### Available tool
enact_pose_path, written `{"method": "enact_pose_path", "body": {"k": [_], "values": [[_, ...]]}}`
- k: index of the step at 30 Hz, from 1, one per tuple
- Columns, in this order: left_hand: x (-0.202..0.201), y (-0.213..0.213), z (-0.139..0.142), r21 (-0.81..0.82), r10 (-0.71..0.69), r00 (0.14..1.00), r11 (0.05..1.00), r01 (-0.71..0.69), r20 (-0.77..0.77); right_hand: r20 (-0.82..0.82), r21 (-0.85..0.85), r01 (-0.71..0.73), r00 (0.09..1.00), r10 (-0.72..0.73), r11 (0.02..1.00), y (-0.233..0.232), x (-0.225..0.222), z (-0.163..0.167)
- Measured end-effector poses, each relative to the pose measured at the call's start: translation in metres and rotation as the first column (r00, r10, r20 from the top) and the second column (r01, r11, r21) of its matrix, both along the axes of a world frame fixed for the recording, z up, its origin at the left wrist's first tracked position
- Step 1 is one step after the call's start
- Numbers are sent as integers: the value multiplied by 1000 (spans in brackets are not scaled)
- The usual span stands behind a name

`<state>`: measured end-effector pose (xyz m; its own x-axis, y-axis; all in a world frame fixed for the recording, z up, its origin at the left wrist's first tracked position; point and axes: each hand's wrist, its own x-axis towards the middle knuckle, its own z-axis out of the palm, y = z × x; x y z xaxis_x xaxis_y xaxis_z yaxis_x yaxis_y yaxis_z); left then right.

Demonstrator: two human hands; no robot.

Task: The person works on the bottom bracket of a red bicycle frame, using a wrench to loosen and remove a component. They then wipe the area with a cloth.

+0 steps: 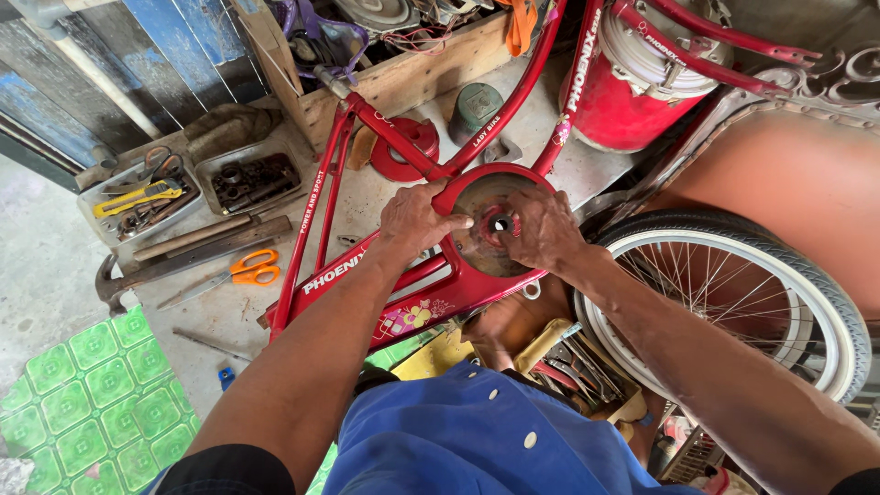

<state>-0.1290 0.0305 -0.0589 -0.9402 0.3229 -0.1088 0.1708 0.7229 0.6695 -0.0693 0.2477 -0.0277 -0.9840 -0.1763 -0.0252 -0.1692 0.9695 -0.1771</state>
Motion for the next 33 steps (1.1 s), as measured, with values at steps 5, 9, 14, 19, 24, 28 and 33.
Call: {"method": "enact_pose_path", "body": {"k": [5, 9, 14, 19, 24, 28, 33], "values": [[1, 0, 1, 10, -4, 1000, 1000, 4, -17, -76, -82, -201, 978, 195, 976, 9, -2, -5], [-1, 0, 1, 0, 0, 1000, 1000, 0, -23, 87, -38, -44, 995, 47, 998, 9, -3, 2], [0, 1, -1, -9, -3, 1000, 1000, 3, -10, 6, -68, -77, 997, 77, 995, 3, 2, 3], [-2, 0, -3, 6, -4, 999, 1000, 4, 33, -148, -38, -371, 920, 362, 928, 10, -4, 10], [-2, -1, -6, 4, -10, 999, 1000, 11, -39, 142, 9, 58, 988, -59, 998, 4, 0, 5], [-3, 0, -6, 13, -8, 999, 1000, 9, -45, 82, -49, 109, 991, -105, 993, 0, -3, -6], [-2, 1, -3, 5, -3, 1000, 1000, 3, -25, -16, -46, -155, 988, 154, 987, 8, -8, -4]]}}
